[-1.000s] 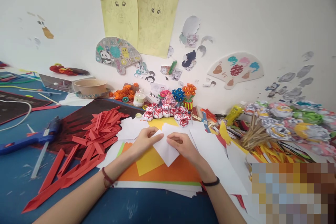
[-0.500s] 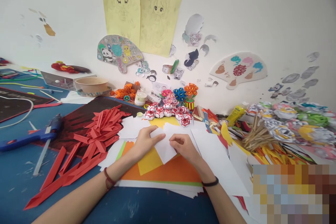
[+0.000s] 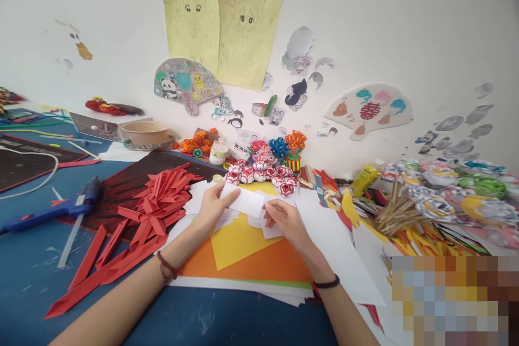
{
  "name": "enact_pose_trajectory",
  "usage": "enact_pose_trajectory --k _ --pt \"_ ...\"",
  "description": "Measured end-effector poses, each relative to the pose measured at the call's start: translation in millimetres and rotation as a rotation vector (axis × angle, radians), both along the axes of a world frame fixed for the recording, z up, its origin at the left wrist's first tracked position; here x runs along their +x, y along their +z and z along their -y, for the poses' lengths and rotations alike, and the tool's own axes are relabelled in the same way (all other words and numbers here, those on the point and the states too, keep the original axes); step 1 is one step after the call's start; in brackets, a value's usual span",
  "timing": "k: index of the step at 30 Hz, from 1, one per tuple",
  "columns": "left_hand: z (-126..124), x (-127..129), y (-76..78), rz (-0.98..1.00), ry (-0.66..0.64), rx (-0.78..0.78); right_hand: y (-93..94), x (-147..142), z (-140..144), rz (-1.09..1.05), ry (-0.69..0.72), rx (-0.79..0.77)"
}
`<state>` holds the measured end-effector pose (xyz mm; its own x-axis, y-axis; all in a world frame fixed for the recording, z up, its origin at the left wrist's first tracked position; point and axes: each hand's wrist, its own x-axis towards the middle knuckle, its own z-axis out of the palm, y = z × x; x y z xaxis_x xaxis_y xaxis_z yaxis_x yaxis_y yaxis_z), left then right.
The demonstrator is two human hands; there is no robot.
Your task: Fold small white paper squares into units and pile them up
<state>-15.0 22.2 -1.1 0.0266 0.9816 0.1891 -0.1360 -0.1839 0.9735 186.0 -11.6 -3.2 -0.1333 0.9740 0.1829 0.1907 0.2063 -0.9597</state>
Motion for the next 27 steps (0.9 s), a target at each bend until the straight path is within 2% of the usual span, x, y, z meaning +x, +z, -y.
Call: enact_pose_trajectory --k 3,5,9,13,16,21,27 --pt "8 9 -1.9 -0.033 -0.077 -0.035 -1.8 -2 0 -0.026 0.018 0.000" --pt "12 12 -3.7 -0.124 -0.129 -0.044 -3.3 -1 0 -0.035 -0.022 0.022" --pt "17 15 -5.1 -0.301 -0.328 0.027 -5.3 3 0 0.007 -0.090 0.043" --pt "22 16 -1.8 -0.423 -0.472 0.094 -3.7 4 1 0.109 -0.002 0.036" --pt "24 17 -1.1 -0.475 -0.491 0.138 -3.1 2 3 0.138 0.035 0.049" --pt "25 23 -4.9 -0.559 -0.476 0.177 -4.7 0 4 0.186 0.014 0.086" --pt "24 27 -2.8 -0.532 -0.522 0.118 -0.1 -3 8 0.268 -0.086 0.146"
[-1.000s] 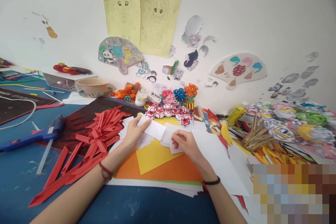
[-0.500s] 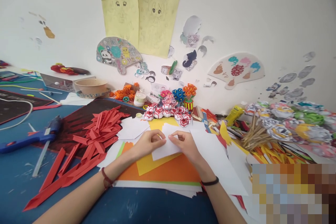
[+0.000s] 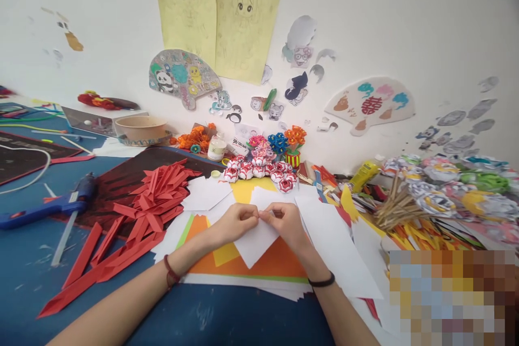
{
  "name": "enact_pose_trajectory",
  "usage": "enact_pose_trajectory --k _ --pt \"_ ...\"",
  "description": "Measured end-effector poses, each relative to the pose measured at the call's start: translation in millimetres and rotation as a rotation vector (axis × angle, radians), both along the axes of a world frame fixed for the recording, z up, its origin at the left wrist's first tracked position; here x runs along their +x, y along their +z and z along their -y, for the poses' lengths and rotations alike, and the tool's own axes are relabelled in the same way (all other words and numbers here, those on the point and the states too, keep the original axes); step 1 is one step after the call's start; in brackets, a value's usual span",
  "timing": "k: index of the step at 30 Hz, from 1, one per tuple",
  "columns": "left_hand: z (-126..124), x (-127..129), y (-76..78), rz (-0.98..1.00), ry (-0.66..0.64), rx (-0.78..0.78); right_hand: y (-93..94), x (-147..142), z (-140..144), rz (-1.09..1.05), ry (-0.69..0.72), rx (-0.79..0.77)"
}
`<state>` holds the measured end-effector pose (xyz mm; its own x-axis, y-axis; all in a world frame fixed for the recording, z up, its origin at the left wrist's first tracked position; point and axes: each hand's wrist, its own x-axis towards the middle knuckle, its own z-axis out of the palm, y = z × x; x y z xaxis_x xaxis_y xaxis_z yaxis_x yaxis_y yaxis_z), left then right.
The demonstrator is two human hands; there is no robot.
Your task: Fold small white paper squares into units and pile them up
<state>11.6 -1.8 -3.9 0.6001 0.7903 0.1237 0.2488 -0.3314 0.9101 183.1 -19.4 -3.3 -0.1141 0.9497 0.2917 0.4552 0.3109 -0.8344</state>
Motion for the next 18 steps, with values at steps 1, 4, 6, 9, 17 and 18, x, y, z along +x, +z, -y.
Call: enact_pose_trajectory --k 1,4,6,9,17,18 --pt "-1 0 0.2 0.005 -0.010 -0.010 1.3 0 0 0.005 -0.019 0.003" --pt "-2 -1 -0.6 0.022 -0.046 -0.028 3.8 7 -1 -0.015 -0.084 0.001" --pt "-3 -4 -1.6 0.024 -0.077 -0.056 4.2 18 -5 -0.059 -0.152 0.009" --pt "-3 -10 -1.9 -0.002 -0.076 -0.044 3.8 38 -12 -0.127 -0.313 0.081" --pt "-4 -10 2.8 0.051 0.245 0.093 -1.1 32 -14 -0.117 -0.239 0.057" --pt "-3 -9 2.3 0.043 0.216 0.095 -1.2 27 -13 -0.121 -0.202 0.039"
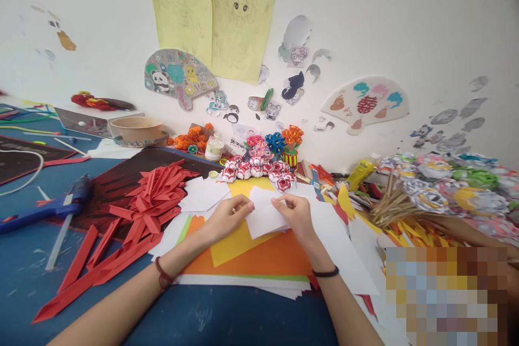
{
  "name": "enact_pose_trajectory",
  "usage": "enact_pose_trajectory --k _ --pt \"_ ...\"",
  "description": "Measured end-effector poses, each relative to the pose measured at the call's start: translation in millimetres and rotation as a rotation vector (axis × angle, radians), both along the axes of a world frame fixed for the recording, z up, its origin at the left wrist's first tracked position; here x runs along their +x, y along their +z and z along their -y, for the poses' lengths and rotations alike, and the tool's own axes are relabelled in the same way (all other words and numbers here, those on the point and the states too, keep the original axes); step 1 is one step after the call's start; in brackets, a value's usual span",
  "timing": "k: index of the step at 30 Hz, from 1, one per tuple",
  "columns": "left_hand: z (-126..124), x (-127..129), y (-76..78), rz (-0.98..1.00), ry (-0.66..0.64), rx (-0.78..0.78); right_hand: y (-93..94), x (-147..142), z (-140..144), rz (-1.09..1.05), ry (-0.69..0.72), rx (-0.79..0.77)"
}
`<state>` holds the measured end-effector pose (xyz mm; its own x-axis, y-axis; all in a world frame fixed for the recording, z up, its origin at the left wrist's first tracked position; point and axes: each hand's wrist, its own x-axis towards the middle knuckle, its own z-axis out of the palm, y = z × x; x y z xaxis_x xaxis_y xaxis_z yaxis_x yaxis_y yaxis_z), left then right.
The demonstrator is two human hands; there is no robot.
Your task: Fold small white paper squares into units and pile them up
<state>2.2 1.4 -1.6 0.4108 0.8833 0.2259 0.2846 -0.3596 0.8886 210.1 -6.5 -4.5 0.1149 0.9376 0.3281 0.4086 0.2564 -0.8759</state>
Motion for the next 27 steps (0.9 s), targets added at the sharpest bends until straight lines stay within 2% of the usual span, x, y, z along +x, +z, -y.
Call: enact_pose_trajectory --k 3,8,12,16,21,24,27 --pt "1 1 -3.5 -0.036 -0.060 0.006 2.3 -11 5 -0.079 0.078 -0.041" --pt "-3 -2 -7.6 0.043 0.070 0.028 9.4 -17 8 -0.359 0.205 -0.141" --pt "-6 -4 -7.7 0.166 0.104 -0.043 7.9 -19 8 -0.379 0.292 -0.217" --pt "-5 -5 -7.3 0.043 0.064 -0.001 2.8 -22 7 -0.337 0.200 -0.216" --pt "6 1 -4.9 -0.130 0.203 0.335 -3.5 -24 9 -0.216 0.055 -0.178" --pt "15 6 -6.0 -0.209 0.115 0.447 -6.0 -26 9 -0.166 0.014 -0.164" --pt "19 10 -9.8 -0.263 0.055 0.466 -0.2 -29 6 -0.112 0.052 -0.149"
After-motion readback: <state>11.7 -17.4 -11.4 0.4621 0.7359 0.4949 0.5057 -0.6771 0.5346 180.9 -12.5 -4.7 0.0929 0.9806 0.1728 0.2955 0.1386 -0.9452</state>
